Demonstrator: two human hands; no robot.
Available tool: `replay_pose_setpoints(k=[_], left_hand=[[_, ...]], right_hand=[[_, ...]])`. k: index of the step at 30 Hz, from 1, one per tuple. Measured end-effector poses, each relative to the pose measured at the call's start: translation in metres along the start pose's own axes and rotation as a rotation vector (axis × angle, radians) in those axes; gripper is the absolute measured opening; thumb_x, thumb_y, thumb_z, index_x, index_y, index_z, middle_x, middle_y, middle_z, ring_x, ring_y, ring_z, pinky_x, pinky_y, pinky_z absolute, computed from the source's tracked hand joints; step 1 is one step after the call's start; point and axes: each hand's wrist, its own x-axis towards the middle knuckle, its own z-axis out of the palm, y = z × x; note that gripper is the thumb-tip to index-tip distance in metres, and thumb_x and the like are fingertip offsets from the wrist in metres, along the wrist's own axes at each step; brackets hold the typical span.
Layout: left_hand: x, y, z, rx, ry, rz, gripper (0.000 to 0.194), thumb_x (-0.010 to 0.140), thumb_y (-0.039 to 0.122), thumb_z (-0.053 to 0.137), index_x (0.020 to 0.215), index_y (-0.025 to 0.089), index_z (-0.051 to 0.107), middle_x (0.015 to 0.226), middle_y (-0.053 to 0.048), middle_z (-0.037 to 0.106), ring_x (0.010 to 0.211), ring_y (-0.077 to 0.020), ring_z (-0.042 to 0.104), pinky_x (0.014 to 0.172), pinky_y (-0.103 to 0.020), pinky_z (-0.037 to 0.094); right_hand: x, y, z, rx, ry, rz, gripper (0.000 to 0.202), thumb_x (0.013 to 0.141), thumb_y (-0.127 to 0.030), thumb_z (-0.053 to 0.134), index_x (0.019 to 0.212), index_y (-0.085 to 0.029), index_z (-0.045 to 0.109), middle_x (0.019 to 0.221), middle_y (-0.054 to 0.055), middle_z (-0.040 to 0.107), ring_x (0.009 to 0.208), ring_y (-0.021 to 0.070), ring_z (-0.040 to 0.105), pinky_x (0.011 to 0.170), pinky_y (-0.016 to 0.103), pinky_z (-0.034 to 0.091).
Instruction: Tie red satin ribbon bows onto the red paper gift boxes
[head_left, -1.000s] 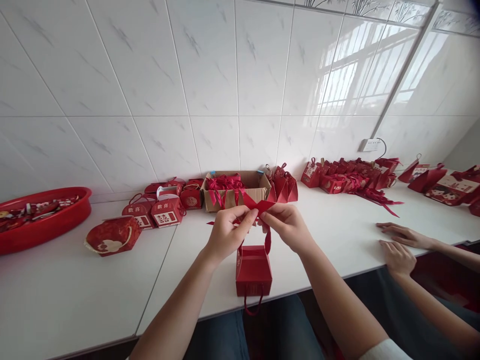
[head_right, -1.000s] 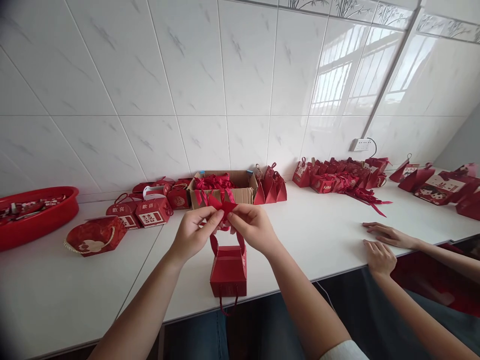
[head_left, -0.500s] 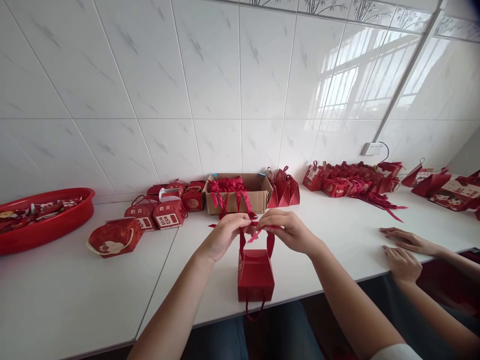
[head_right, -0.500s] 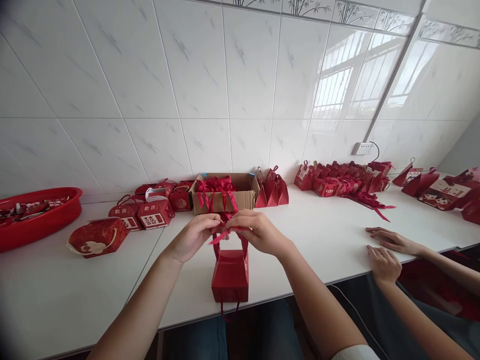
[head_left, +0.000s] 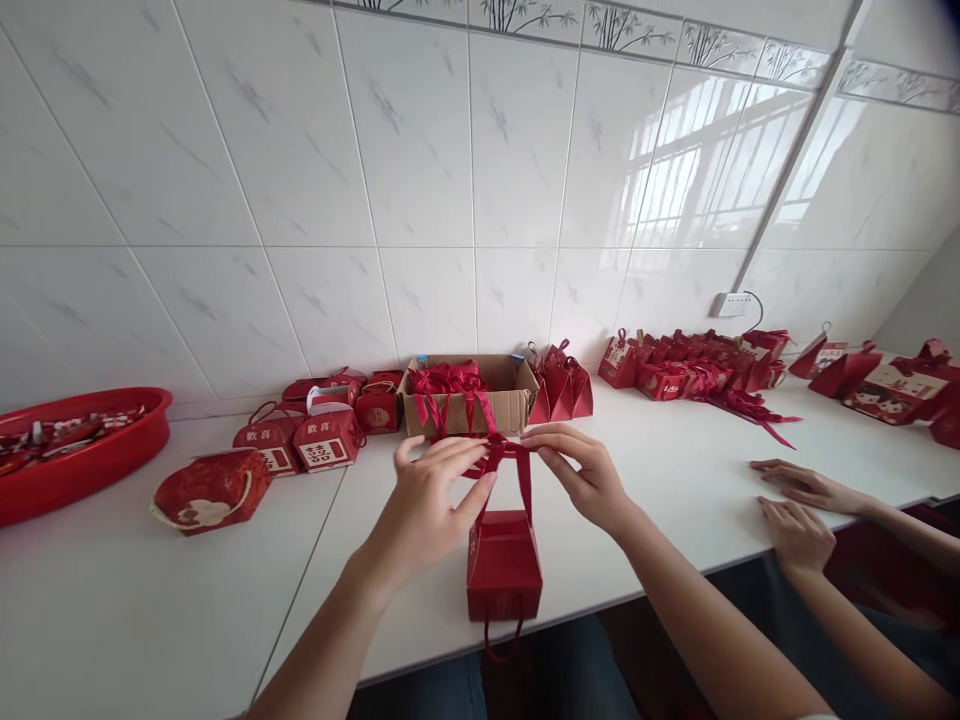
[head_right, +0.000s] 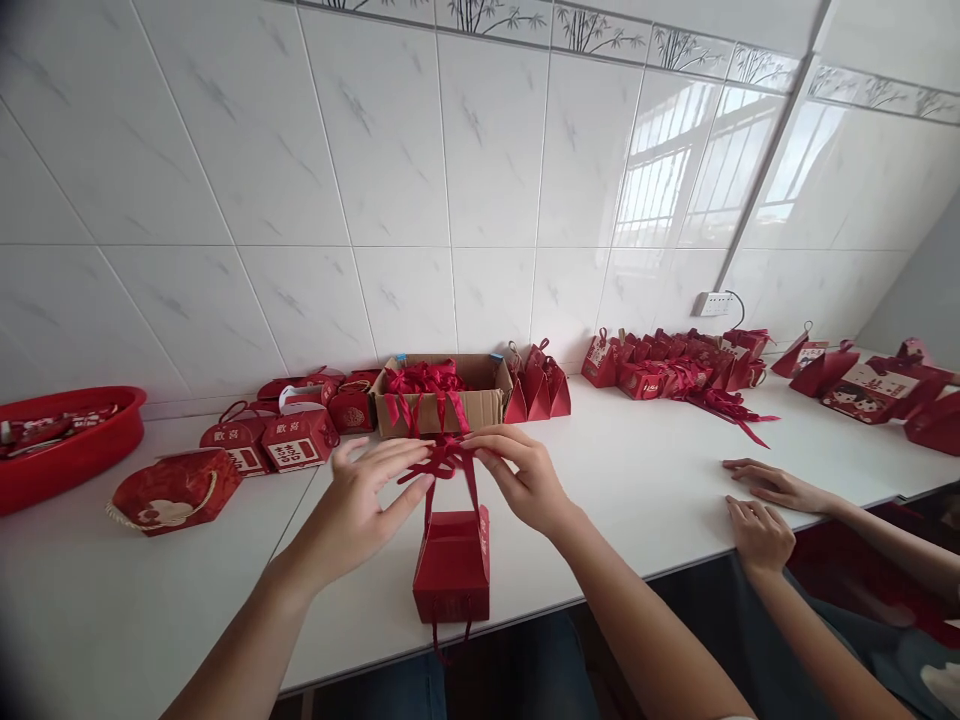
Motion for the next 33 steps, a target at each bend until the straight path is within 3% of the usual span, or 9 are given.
replay_pose_setpoints(k=[5,9,11,14,17,20,25,29,33], left_hand=[[-0.046,-0.043,-0.001,0.241,0.084,-0.125,0.04,0.086,0.042,0.049,0.123,0.028,0.058,0.13,-0.008,0.06,0.118,-0.0293,0.056,0.11,-0.053,0.014],[-0.108,-0.105,0.009,0.294,0.067,-0.535,0.042,0.078,0.048,0.049,0.111,0.027,0.066,0.119,-0.009,0.067,0.103,-0.0329,0.065,0.102,-0.056,0.031],[-0.137,-0.126,0.018,0.272,0.006,-0.676,0.043,0.077,0.052,0.05,0.105,0.026,0.069,0.109,-0.007,0.072,0.091,-0.0313,0.069,0.095,-0.05,0.043],[-0.16,-0.133,0.033,0.162,-0.064,-0.68,0.041,0.076,0.057,0.051,0.097,0.028,0.07,0.107,-0.004,0.073,0.096,-0.0292,0.068,0.086,-0.039,0.05],[-0.155,-0.12,0.047,0.113,0.014,-0.634,0.033,0.078,0.055,0.051,0.08,0.026,0.067,0.116,-0.006,0.067,0.11,-0.03,0.061,0.088,-0.04,0.048],[-0.133,-0.099,0.058,0.008,0.134,-0.578,0.028,0.082,0.05,0.05,0.079,0.024,0.059,0.121,-0.009,0.061,0.116,-0.0293,0.055,0.094,-0.042,0.045],[-0.094,-0.072,0.079,-0.257,0.15,-0.493,0.022,0.083,0.042,0.053,0.095,0.024,0.055,0.115,-0.008,0.059,0.114,-0.025,0.053,0.097,-0.04,0.042],[-0.077,-0.068,0.093,-0.41,0.112,-0.528,0.025,0.079,0.039,0.059,0.096,0.022,0.052,0.103,-0.006,0.058,0.103,-0.0228,0.057,0.092,-0.038,0.044],[-0.073,-0.069,0.096,-0.592,0.007,-0.619,0.027,0.078,0.041,0.06,0.092,0.022,0.046,0.095,-0.003,0.056,0.085,-0.0182,0.059,0.073,-0.03,0.05]], right_hand=[[-0.054,0.018,-0.008,0.01,0.174,0.26,0.015,0.09,-0.027,0.052,0.089,-0.023,0.066,0.089,0.007,0.067,0.083,0.0215,0.063,0.072,0.033,0.049],[-0.123,0.045,-0.023,-0.063,0.289,0.546,0.023,0.086,-0.039,0.056,0.076,-0.021,0.065,0.076,0.006,0.064,0.073,0.0231,0.06,0.065,0.032,0.048],[-0.154,0.054,-0.028,-0.071,0.242,0.697,0.03,0.083,-0.045,0.057,0.069,-0.02,0.063,0.067,0.005,0.062,0.067,0.023,0.059,0.062,0.032,0.048],[-0.18,0.059,-0.029,-0.004,0.141,0.836,0.03,0.084,-0.047,0.055,0.078,-0.02,0.067,0.077,0.006,0.068,0.076,0.0253,0.063,0.071,0.035,0.051],[-0.178,0.063,-0.024,-0.028,0.213,0.849,0.035,0.082,-0.046,0.059,0.107,-0.022,0.064,0.111,0.01,0.066,0.099,0.0287,0.062,0.085,0.041,0.051],[-0.159,0.066,-0.016,-0.115,0.31,0.779,0.042,0.08,-0.047,0.06,0.115,-0.022,0.059,0.122,0.013,0.059,0.108,0.0293,0.058,0.089,0.046,0.05],[-0.12,0.055,0.017,0.096,0.103,0.659,0.033,0.086,-0.047,0.053,0.101,-0.02,0.063,0.103,0.011,0.067,0.097,0.0238,0.063,0.09,0.041,0.049],[-0.105,0.048,0.049,0.285,-0.05,0.751,0.037,0.088,-0.054,0.047,0.088,-0.018,0.058,0.083,0.004,0.064,0.074,0.0171,0.062,0.069,0.03,0.05],[-0.103,0.05,0.061,0.39,-0.114,0.838,0.038,0.083,-0.056,0.053,0.074,-0.019,0.048,0.066,-0.003,0.049,0.056,0.0103,0.046,0.051,0.023,0.036]])
